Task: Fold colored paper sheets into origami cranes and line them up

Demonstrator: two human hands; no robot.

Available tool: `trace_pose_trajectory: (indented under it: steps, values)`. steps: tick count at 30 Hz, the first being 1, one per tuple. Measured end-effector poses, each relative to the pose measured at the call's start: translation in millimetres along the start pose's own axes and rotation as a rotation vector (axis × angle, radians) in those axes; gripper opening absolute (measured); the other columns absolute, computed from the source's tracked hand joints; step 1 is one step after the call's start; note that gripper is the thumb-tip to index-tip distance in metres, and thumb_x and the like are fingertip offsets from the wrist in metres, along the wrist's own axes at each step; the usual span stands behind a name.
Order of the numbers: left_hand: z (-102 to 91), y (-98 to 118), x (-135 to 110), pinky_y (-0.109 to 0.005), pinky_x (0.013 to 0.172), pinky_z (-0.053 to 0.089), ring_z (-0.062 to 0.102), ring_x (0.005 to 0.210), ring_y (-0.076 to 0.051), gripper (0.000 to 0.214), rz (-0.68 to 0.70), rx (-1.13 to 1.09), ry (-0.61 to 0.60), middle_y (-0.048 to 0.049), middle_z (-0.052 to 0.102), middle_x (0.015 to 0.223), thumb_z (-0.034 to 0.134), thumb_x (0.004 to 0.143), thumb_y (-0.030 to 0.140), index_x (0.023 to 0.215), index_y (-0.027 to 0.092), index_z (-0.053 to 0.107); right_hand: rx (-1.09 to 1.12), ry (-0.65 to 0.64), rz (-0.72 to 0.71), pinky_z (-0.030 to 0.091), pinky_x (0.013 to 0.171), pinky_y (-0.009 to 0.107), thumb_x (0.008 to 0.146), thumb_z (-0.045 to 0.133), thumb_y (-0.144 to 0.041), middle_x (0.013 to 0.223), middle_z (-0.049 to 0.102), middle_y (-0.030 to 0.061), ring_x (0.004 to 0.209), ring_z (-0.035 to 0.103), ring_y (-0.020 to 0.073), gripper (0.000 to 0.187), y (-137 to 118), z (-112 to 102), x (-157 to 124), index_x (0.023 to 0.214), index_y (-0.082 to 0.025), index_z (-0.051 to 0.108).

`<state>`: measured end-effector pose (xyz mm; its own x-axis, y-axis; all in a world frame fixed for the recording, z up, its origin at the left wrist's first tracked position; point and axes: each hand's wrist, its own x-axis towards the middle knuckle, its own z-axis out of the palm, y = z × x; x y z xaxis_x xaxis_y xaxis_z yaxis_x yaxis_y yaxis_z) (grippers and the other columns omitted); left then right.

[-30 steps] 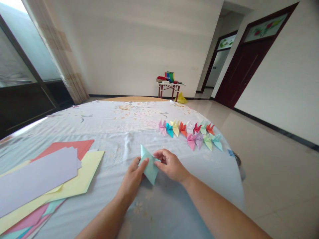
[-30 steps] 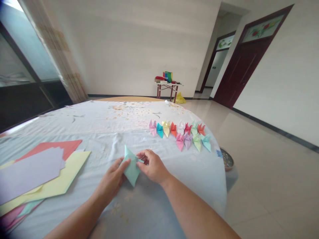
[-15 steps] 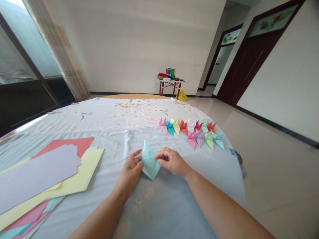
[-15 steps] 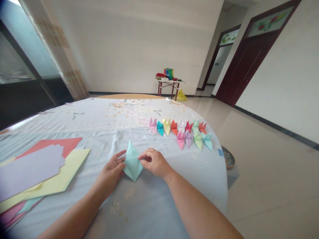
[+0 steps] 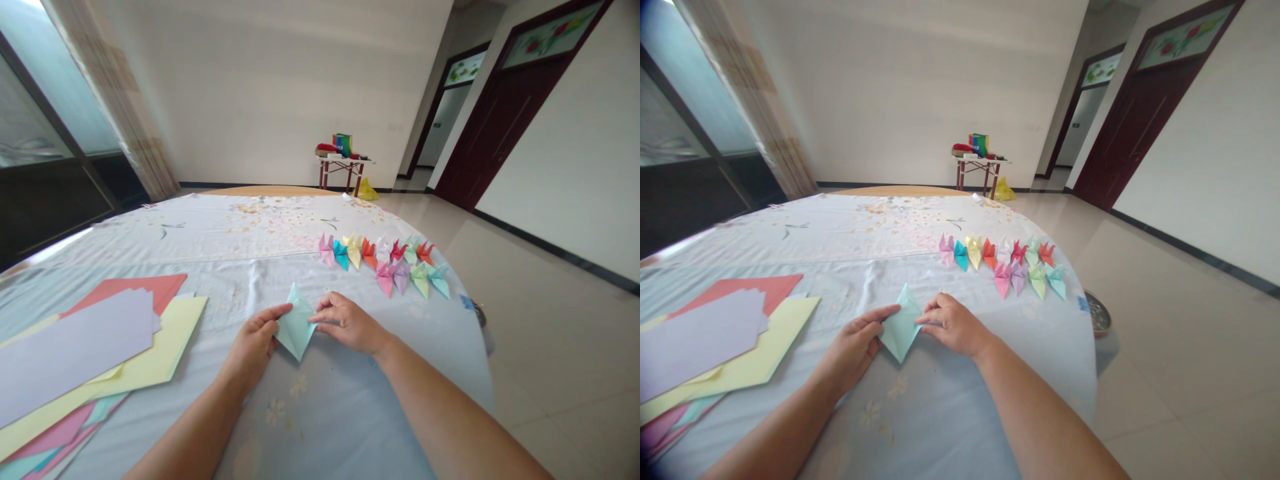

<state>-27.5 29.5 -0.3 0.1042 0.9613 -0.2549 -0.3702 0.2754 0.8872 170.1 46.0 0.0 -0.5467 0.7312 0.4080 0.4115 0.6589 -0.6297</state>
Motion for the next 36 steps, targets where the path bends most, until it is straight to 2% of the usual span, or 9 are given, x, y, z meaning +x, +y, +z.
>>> trace_pose_trajectory:
  steps: [5, 12, 15, 18, 23, 28, 33, 36]
  values:
    - [1.5, 3, -2, -0.023, 0.064, 0.046, 0.059, 0.061, -0.013, 0.035, -0.017, 0.008, 0.011, -0.0038, 0.068, 0.068, 0.059, 0.060, 0.014, 0.094, 0.010, 0.065, -0.021, 0.055, -0.016, 0.043, 0.075, 0.026, 0.079, 0.060, -0.026, 0.087, 0.054, 0.0040, 0.082, 0.053, 0.0137, 0.015, -1, 1, 0, 0.090, -0.025, 0.069]
    - [-0.5, -1, -1, -0.024, 0.065, 0.045, 0.059, 0.069, -0.014, 0.036, 0.012, 0.048, -0.065, -0.0063, 0.069, 0.077, 0.063, 0.069, 0.032, 0.098, 0.010, 0.065, 0.122, 0.089, 0.087, 0.043, 0.069, 0.022, 0.074, 0.065, -0.025, 0.084, 0.057, 0.0027, 0.077, 0.055, 0.0114, 0.010, -1, 1, 0, 0.079, -0.018, 0.068]
    - [0.0, 0, -2, -0.026, 0.070, 0.045, 0.059, 0.076, -0.016, 0.037, 0.039, 0.043, -0.088, -0.0075, 0.069, 0.085, 0.063, 0.071, 0.037, 0.096, 0.011, 0.065, 0.172, 0.078, 0.145, 0.042, 0.061, 0.021, 0.072, 0.065, -0.029, 0.080, 0.058, 0.0027, 0.069, 0.054, 0.0103, 0.013, 1, 1, 0, 0.074, -0.016, 0.067]
    - [2.0, 1, -5, -0.027, 0.071, 0.045, 0.058, 0.078, -0.017, 0.037, 0.050, 0.047, -0.118, -0.0074, 0.068, 0.088, 0.062, 0.072, 0.040, 0.096, 0.013, 0.065, 0.215, 0.051, 0.197, 0.042, 0.060, 0.021, 0.071, 0.066, -0.033, 0.078, 0.057, 0.0025, 0.066, 0.052, 0.0098, 0.018, 1, 0, 0, 0.072, -0.015, 0.067]
    - [2.6, 3, -7, -0.026, 0.068, 0.045, 0.058, 0.071, -0.016, 0.038, 0.050, 0.131, -0.143, -0.0040, 0.068, 0.078, 0.061, 0.072, 0.041, 0.100, 0.015, 0.064, 0.252, 0.005, 0.245, 0.043, 0.063, 0.022, 0.072, 0.064, -0.040, 0.076, 0.058, 0.0028, 0.070, 0.054, 0.0114, 0.026, 0, -2, 0, 0.069, -0.015, 0.066]
    - [-4.8, -1, -3, -0.025, 0.064, 0.043, 0.057, 0.067, -0.017, 0.039, 0.087, 0.318, -0.125, -0.0042, 0.067, 0.077, 0.058, 0.072, 0.044, 0.098, 0.015, 0.065, 0.177, 0.025, 0.183, 0.044, 0.067, 0.023, 0.074, 0.062, -0.039, 0.079, 0.059, 0.0032, 0.073, 0.056, 0.0122, 0.023, -4, -3, -1, 0.072, -0.016, 0.066]
    - [-8.3, -3, 1, -0.026, 0.065, 0.042, 0.057, 0.068, -0.017, 0.035, 0.077, 0.281, -0.089, -0.0043, 0.067, 0.077, 0.059, 0.071, 0.044, 0.090, 0.014, 0.067, 0.062, 0.053, 0.035, 0.043, 0.082, 0.026, 0.077, 0.060, -0.027, 0.090, 0.058, 0.0041, 0.087, 0.056, 0.0134, 0.012, -6, -3, -1, 0.084, -0.018, 0.065]
    - [-5.0, -2, -1, -0.024, 0.062, 0.041, 0.057, 0.067, -0.015, 0.035, 0.082, 0.277, -0.057, -0.0039, 0.067, 0.081, 0.060, 0.070, 0.044, 0.086, 0.015, 0.067, -0.027, 0.042, -0.038, 0.041, 0.088, 0.029, 0.076, 0.059, -0.018, 0.101, 0.056, 0.0061, 0.096, 0.053, 0.0149, 0.022, -8, -3, -1, 0.098, -0.020, 0.063]
